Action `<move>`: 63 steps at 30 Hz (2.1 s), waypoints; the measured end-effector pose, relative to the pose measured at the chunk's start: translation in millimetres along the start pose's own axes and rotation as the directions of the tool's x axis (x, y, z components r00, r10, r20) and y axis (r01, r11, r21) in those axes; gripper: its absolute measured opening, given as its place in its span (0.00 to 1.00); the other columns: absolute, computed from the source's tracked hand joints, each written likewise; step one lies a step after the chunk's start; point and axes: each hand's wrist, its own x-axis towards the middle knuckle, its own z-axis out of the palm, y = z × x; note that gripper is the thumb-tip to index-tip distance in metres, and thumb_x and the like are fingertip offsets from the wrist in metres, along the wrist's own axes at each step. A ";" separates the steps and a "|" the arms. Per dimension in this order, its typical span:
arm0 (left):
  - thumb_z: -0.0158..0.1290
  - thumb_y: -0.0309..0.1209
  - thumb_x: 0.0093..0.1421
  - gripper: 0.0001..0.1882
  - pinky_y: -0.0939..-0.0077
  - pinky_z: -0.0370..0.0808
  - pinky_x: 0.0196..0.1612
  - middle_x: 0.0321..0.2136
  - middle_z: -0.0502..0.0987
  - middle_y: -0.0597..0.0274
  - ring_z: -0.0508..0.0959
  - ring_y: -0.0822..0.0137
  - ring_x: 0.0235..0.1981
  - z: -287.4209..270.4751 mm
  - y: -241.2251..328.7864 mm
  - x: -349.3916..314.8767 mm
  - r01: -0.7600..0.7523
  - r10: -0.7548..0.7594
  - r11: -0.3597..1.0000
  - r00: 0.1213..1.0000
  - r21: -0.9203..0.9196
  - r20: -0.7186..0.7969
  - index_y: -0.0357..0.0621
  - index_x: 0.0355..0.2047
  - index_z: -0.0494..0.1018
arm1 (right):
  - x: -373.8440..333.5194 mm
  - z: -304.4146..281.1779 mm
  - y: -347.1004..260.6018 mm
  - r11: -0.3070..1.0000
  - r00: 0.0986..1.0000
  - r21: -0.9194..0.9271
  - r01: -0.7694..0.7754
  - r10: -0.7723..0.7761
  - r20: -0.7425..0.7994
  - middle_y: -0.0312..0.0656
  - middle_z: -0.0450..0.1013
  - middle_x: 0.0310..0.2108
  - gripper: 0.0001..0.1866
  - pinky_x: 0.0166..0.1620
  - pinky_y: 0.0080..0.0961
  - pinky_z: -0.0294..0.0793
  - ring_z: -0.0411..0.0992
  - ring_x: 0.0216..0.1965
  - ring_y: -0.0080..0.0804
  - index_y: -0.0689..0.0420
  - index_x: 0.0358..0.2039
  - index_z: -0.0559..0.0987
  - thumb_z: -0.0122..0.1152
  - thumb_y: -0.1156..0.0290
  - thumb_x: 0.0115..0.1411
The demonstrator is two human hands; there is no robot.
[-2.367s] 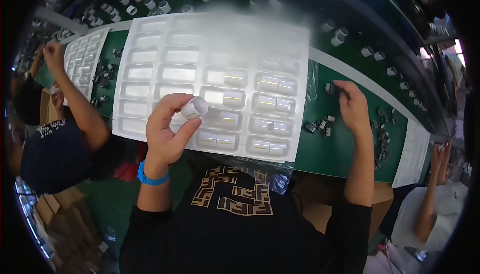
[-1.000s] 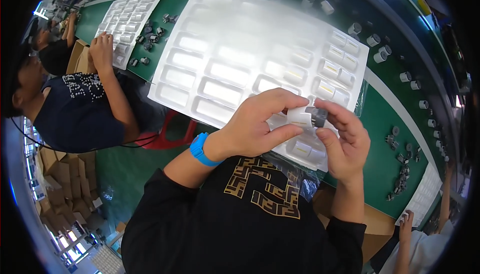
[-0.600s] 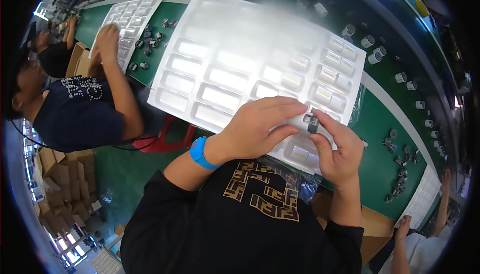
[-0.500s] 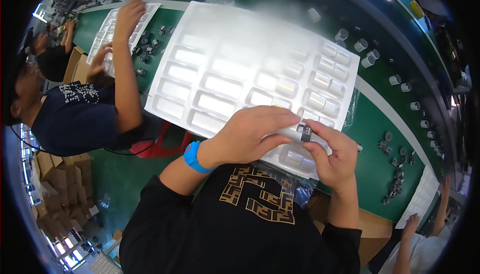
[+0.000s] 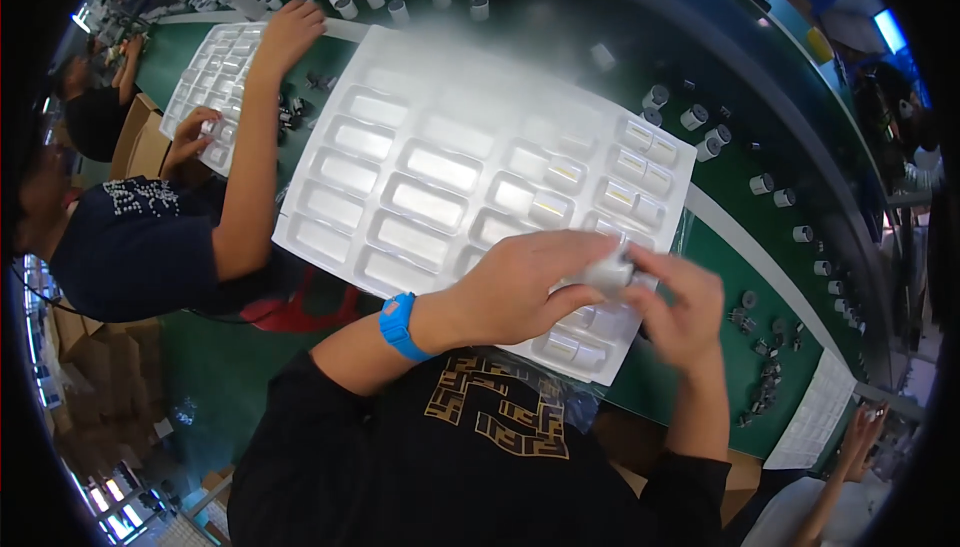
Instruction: The person picks up small electronic components from a conveyor belt and places them into partitioned plastic trays by hand.
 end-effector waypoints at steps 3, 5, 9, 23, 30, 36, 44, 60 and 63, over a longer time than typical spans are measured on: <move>0.66 0.31 0.55 0.26 0.63 0.76 0.55 0.49 0.80 0.48 0.80 0.50 0.51 -15.7 1.2 9.5 0.147 -0.137 0.988 0.979 0.056 -0.149 0.38 0.54 0.76 | 8.7 -44.0 53.4 0.916 0.900 -0.180 -0.358 0.287 -0.328 0.52 0.81 0.38 0.20 0.44 0.27 0.77 0.80 0.37 0.40 0.65 0.52 0.79 0.66 0.71 0.60; 0.66 0.29 0.54 0.25 0.64 0.77 0.54 0.49 0.80 0.48 0.80 0.51 0.51 -43.7 -13.9 -1.3 0.131 -0.115 0.987 0.981 0.097 -0.155 0.38 0.52 0.76 | 16.2 -80.6 102.0 0.748 0.818 -0.377 -0.547 0.382 -0.430 0.52 0.80 0.38 0.20 0.45 0.29 0.77 0.79 0.37 0.40 0.65 0.52 0.79 0.66 0.70 0.60; 0.67 0.24 0.52 0.22 0.67 0.77 0.52 0.47 0.81 0.49 0.81 0.54 0.49 -87.1 -27.1 -37.3 0.210 -0.171 0.970 0.947 0.120 -0.270 0.38 0.49 0.78 | 3.6 -109.9 183.3 0.673 0.820 -0.483 -0.560 0.533 -0.207 0.53 0.80 0.34 0.23 0.45 0.32 0.76 0.79 0.36 0.41 0.63 0.53 0.78 0.67 0.68 0.58; 0.68 0.28 0.50 0.21 0.54 0.74 0.55 0.53 0.76 0.50 0.76 0.44 0.53 -85.1 -11.9 -89.7 0.215 -0.248 0.945 0.962 0.245 0.113 0.39 0.45 0.79 | 300.3 -36.8 271.1 0.709 0.836 -0.700 -0.090 0.435 0.334 0.50 0.78 0.45 0.30 0.53 0.37 0.76 0.77 0.48 0.42 0.62 0.55 0.76 0.68 0.75 0.49; 0.68 0.33 0.49 0.23 0.44 0.66 0.64 0.60 0.71 0.52 0.66 0.42 0.64 -58.8 -6.6 -94.9 0.126 -0.240 0.900 0.943 0.418 0.233 0.41 0.46 0.78 | 243.2 -44.6 201.9 0.852 0.970 -0.510 -0.115 0.207 0.127 0.46 0.76 0.52 0.23 0.57 0.29 0.73 0.75 0.51 0.34 0.60 0.56 0.76 0.64 0.70 0.61; 0.67 0.21 0.52 0.24 0.61 0.74 0.57 0.54 0.75 0.46 0.78 0.52 0.52 -54.1 -8.7 -88.3 0.219 -0.214 0.973 0.974 0.078 -0.075 0.39 0.49 0.71 | 38.6 -35.0 23.3 0.995 1.000 0.096 0.007 -0.005 -0.026 0.50 0.75 0.50 0.25 0.57 0.31 0.71 0.73 0.53 0.38 0.64 0.53 0.77 0.70 0.74 0.55; 0.69 0.22 0.49 0.25 0.68 0.77 0.46 0.44 0.80 0.49 0.81 0.58 0.43 0.7 4.7 -28.0 -0.044 0.040 0.996 0.997 -0.077 -0.059 0.35 0.50 0.77 | -38.2 53.8 -36.4 0.729 0.905 0.685 -0.008 0.296 -0.305 0.55 0.78 0.49 0.21 0.55 0.26 0.74 0.78 0.51 0.37 0.67 0.47 0.74 0.66 0.85 0.52; 0.67 0.23 0.49 0.25 0.68 0.81 0.39 0.41 0.82 0.52 0.83 0.53 0.39 -17.8 14.6 -48.6 -0.041 0.038 0.994 0.999 0.099 0.028 0.38 0.49 0.78 | -31.1 62.9 -27.8 0.879 0.986 0.477 0.011 0.068 -0.149 0.52 0.79 0.46 0.24 0.51 0.29 0.77 0.79 0.47 0.39 0.66 0.47 0.82 0.77 0.81 0.47; 0.67 0.24 0.49 0.24 0.66 0.81 0.39 0.40 0.82 0.51 0.83 0.52 0.37 -8.6 12.6 -40.5 -0.074 0.074 0.997 0.997 0.028 0.017 0.38 0.49 0.78 | -33.6 63.5 -25.0 0.774 0.978 0.628 -0.082 0.184 -0.099 0.50 0.78 0.46 0.24 0.48 0.27 0.77 0.78 0.47 0.37 0.65 0.44 0.83 0.79 0.81 0.43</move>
